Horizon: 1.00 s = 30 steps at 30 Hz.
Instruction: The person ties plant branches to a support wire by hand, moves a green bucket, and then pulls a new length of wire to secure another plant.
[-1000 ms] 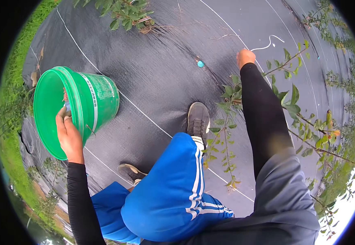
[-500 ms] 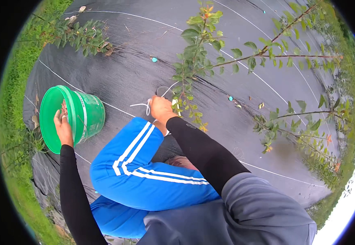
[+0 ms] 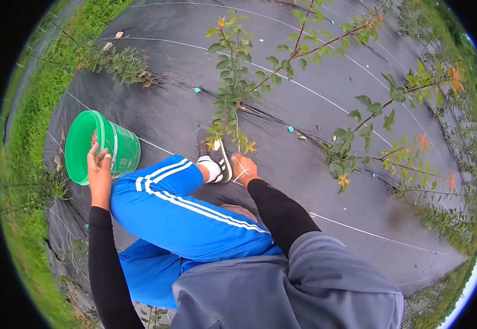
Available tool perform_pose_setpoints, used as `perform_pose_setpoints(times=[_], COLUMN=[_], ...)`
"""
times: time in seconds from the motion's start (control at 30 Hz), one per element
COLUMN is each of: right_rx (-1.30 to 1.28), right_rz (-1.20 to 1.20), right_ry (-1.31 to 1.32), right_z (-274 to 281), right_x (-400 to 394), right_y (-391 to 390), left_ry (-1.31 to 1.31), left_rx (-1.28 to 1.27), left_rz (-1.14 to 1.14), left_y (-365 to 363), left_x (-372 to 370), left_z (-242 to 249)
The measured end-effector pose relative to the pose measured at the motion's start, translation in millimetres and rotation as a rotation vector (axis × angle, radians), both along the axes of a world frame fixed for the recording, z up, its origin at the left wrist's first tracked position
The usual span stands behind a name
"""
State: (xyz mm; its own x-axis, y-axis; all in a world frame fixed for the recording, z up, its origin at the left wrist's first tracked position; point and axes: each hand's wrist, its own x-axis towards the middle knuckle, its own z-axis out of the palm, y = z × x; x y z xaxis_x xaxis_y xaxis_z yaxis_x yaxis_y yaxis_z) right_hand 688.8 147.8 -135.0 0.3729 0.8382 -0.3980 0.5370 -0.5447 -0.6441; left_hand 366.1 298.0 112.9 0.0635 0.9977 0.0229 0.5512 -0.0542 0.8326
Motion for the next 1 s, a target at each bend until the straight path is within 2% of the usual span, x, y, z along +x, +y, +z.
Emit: perform_pose_setpoints(times=[0.03,0.1,0.23,0.43,0.57,0.63,0.67,0.73,0.77,0.87,0.9,0.97,1.0], right_rx=[0.000,0.424,0.512,0.544,0.488,0.474,0.453,0.450,0.476,0.386,0.462,0.279,0.194], right_rz=[-0.007,-0.192,-0.691,-0.979,-0.946,-0.832,-0.665,-0.445,-0.397,-0.276,-0.249,-0.252,-0.305], right_ry=[0.003,0.032,0.600,0.446,0.363,0.271,0.117,-0.069,-0.107,0.098,0.161,0.468,0.355], right_z=[-10,-47,-28,-36,-46,-61,-93,-84,-33,-44,-46,-18,-3], right_x=[8,25,92,213,281,316,360,367,346,373,373,354,336], right_y=[-6,-25,-20,52,104,129,142,176,197,265,287,323,342], left_ry=[0.003,0.007,-0.047,-0.068,-0.019,-0.023,-0.064,-0.057,-0.057,-0.091,-0.108,-0.105,-0.110], left_rx=[0.000,0.003,-0.071,-0.133,-0.189,-0.235,-0.246,-0.269,-0.278,-0.346,-0.343,-0.349,-0.356], left_rz=[-0.007,-0.052,0.051,0.110,0.196,0.232,0.231,0.237,0.209,0.100,0.041,-0.063,-0.098], left_y=[4,10,13,42,60,76,87,107,119,161,177,212,233], left_x=[4,8,22,2,-17,-30,-36,-23,-10,27,39,75,95], left_z=[-1,-4,11,1,-17,-28,-41,-53,-57,-65,-76,-90,-99])
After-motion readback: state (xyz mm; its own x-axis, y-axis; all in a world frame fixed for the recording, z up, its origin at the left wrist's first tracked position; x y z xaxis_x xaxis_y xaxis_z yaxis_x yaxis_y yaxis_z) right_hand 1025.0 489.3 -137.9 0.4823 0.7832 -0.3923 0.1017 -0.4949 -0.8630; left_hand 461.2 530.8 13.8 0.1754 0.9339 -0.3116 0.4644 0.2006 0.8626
